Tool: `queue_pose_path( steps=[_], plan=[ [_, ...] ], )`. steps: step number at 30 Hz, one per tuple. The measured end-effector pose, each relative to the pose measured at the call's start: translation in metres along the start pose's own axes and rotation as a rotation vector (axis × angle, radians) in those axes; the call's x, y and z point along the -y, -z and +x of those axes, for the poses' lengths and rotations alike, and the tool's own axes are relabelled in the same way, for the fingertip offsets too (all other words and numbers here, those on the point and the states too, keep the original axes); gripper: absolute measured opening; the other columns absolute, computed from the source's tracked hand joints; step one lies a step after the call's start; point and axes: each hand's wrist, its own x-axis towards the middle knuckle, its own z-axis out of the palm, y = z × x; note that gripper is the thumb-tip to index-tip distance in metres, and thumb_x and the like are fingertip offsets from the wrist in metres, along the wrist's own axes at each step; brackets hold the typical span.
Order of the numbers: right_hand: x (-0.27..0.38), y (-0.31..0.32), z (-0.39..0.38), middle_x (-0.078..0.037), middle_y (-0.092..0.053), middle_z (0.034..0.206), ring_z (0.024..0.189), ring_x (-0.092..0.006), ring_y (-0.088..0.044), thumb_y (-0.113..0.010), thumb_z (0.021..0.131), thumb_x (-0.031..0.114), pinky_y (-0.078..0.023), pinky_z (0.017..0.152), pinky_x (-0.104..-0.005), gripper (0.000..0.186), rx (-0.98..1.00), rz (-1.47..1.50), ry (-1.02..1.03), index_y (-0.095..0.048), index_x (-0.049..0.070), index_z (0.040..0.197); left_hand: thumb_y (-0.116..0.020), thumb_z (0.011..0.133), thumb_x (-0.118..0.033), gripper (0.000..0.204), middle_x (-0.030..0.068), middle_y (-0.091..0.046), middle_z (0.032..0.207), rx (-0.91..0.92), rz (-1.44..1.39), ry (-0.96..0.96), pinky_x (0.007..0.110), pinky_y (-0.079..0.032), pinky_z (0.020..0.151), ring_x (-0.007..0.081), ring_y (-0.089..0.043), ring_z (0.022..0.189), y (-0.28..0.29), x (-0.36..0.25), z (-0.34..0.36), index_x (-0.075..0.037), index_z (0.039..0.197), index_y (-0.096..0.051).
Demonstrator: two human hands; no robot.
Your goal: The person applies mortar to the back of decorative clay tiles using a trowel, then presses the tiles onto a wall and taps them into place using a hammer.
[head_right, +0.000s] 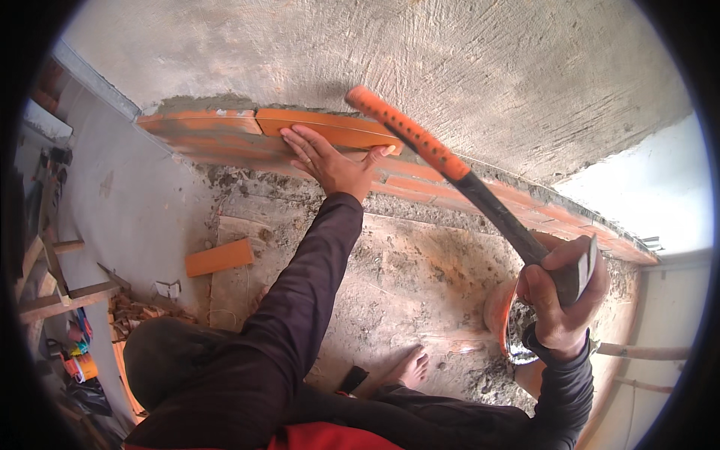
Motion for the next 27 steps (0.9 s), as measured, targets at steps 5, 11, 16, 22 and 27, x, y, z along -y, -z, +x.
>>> queue_pose_path(
  steps=[5,11,16,22,27],
  plan=[
    [-0.004,-0.012,0.000,-0.027,-0.064,0.098,0.058,-0.0128,-0.058,-0.065,0.085,0.005,-0.047,0.054,-0.0235,0.024,-0.044,0.006,0.209,-0.043,0.002,0.094,-0.079,0.052,-0.069,0.152,0.0229,0.014,0.157,-0.006,0.000,-0.014,0.065,-0.003,0.112,0.0373,0.010,0.147,-0.004,0.000,-0.001,-0.004,0.150,0.017],
    [-0.025,-0.010,0.002,-0.025,-0.065,0.096,0.056,-0.0140,-0.060,-0.063,0.085,-0.003,-0.048,0.050,-0.0247,0.022,0.014,-0.045,0.119,-0.046,-0.001,0.099,-0.078,0.052,-0.071,0.152,0.0239,0.014,0.157,0.003,0.006,-0.014,0.067,-0.002,0.110,0.0387,0.011,0.146,-0.002,0.002,0.001,-0.001,0.150,0.015],
    [-0.026,-0.012,0.004,-0.024,-0.064,0.095,0.055,-0.0135,-0.059,-0.062,0.086,-0.002,-0.049,0.049,-0.0256,0.029,0.012,-0.037,0.142,-0.046,-0.003,0.110,-0.083,0.054,-0.064,0.152,0.0234,0.016,0.157,0.011,0.033,-0.019,0.064,-0.003,0.112,0.0372,0.011,0.147,-0.001,0.002,0.000,-0.004,0.148,0.020],
    [-0.018,-0.018,0.007,-0.023,-0.065,0.095,0.055,-0.0140,-0.059,-0.059,0.086,-0.004,-0.047,0.049,-0.0250,0.029,-0.028,0.021,0.175,-0.045,-0.004,0.110,-0.077,0.052,-0.072,0.151,0.0248,0.015,0.156,-0.010,-0.013,-0.044,0.068,-0.001,0.110,0.0388,0.011,0.146,-0.006,0.006,-0.001,-0.001,0.150,0.014],
    [-0.017,-0.020,0.009,-0.021,-0.065,0.090,0.053,-0.0136,-0.058,-0.061,0.085,-0.001,-0.046,0.049,-0.0253,0.020,-0.036,-0.004,0.089,-0.050,-0.004,0.101,-0.077,0.052,-0.072,0.152,0.0243,0.015,0.157,0.009,0.003,-0.014,0.068,-0.002,0.110,0.0388,0.012,0.146,-0.003,0.004,0.001,-0.001,0.149,0.015]
  ],
)
